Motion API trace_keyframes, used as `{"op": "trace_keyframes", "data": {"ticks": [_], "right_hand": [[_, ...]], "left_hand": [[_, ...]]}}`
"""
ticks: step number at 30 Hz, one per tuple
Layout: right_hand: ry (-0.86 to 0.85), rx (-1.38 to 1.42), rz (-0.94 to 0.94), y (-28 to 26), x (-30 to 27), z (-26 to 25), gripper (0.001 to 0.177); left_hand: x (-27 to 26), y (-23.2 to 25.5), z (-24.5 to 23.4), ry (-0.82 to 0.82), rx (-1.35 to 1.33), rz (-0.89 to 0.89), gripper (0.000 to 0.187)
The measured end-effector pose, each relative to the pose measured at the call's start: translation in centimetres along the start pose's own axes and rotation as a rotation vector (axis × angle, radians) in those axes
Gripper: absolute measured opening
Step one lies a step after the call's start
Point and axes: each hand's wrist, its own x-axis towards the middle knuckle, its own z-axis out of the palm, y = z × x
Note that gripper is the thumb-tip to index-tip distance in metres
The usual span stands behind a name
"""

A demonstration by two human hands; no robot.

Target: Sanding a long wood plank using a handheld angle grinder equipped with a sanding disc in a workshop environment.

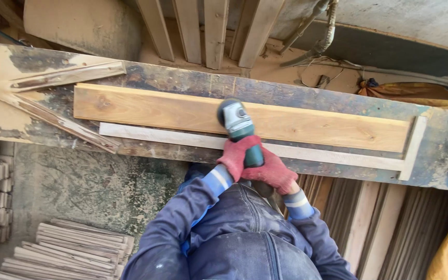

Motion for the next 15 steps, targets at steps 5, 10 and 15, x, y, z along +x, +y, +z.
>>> {"op": "trace_keyframes", "data": {"ticks": [5, 10, 15], "right_hand": [[-0.086, -0.130, -0.010, -1.6, 2.4, 5.6, 0.089], [-0.120, -0.145, -0.026, -3.0, 2.3, 6.8, 0.088], [0.047, 0.114, 0.005, -2.0, -0.4, 2.8, 0.079]], "left_hand": [[-2.0, 5.3, -5.6, 0.086, -0.095, 0.022, 0.063], [-2.3, 6.8, -6.8, 0.159, -0.139, 0.031, 0.073], [-0.2, 3.2, -1.3, 0.037, 0.128, -0.017, 0.070]]}}
